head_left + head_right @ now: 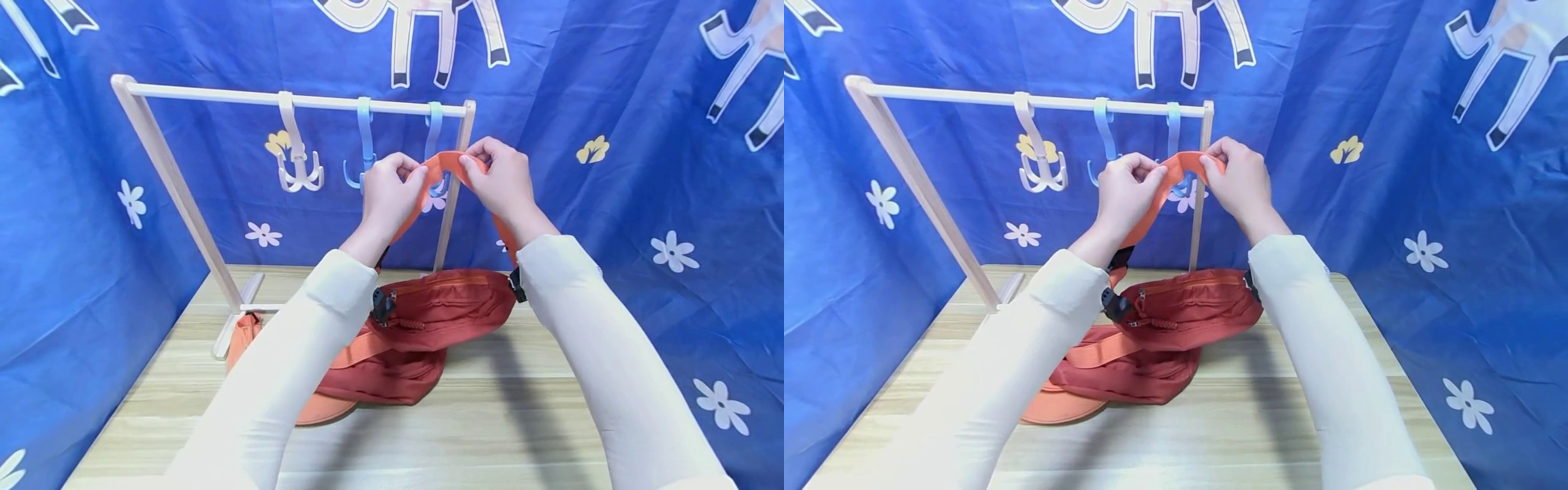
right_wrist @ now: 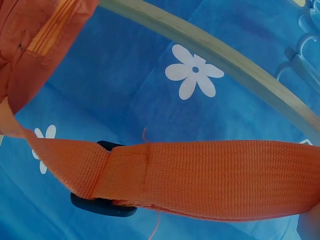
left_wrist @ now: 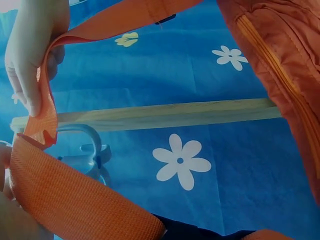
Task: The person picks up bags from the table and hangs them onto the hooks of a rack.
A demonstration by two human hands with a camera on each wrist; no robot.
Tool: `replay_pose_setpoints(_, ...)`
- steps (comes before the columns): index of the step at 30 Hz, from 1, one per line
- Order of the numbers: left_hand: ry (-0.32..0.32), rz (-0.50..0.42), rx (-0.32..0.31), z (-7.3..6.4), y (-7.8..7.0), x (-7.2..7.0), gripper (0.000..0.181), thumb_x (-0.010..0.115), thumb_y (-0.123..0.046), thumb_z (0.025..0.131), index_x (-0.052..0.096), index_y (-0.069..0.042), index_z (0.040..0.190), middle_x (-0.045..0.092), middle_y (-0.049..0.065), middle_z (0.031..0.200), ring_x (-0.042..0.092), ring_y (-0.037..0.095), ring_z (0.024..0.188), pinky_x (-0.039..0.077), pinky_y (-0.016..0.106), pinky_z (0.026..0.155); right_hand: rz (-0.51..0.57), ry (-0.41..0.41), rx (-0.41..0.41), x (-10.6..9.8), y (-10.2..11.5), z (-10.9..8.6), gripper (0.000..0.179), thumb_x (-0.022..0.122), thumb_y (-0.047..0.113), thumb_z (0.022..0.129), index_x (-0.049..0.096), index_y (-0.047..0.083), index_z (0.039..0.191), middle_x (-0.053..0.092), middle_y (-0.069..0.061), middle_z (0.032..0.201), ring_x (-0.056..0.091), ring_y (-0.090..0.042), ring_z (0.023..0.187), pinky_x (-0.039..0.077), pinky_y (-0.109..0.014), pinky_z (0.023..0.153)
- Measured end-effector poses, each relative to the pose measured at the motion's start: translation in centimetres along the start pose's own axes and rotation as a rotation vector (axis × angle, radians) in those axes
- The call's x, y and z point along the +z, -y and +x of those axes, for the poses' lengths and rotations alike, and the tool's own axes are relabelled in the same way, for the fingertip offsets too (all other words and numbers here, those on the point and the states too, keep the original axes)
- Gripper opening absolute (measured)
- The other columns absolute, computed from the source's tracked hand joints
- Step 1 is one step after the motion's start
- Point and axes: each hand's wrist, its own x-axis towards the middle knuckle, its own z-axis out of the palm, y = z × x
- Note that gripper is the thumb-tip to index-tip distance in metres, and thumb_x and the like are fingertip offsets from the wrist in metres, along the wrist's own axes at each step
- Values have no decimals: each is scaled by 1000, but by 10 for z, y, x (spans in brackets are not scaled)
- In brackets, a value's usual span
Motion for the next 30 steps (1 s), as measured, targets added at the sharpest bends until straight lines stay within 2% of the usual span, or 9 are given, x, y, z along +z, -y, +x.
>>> replay_pose_setpoints(15, 15, 37, -29, -5, 11, 13, 18, 62, -21, 92, 69, -5, 87, 64, 5, 74, 57, 17, 67, 46, 26, 59, 31, 61, 110, 13, -10, -6, 25, 59, 32, 94, 66, 10, 104, 62, -7, 90, 55, -21, 80, 48, -31, 70)
replay_pose_setpoints(24, 37, 34, -33, -10, 16, 20, 18, 62, -20, 91, 69, -4, 87, 65, 6, 75, 58, 18, 68, 46, 27, 60, 54, 55, 99, 18, -18, -15, 23, 59, 31, 94, 66, 9, 100, 62, -7, 84, 55, -21, 74, 45, -30, 65)
replay_pose_setpoints(30, 50, 35, -41, -13, 18, 24, 18, 63, -21, 91, 70, -5, 88, 65, 6, 75, 58, 19, 70, 46, 28, 62, 80, 44, 98, 21, -25, -21, 23, 61, 31, 94, 66, 9, 100, 62, -7, 85, 54, -21, 75, 45, -31, 65)
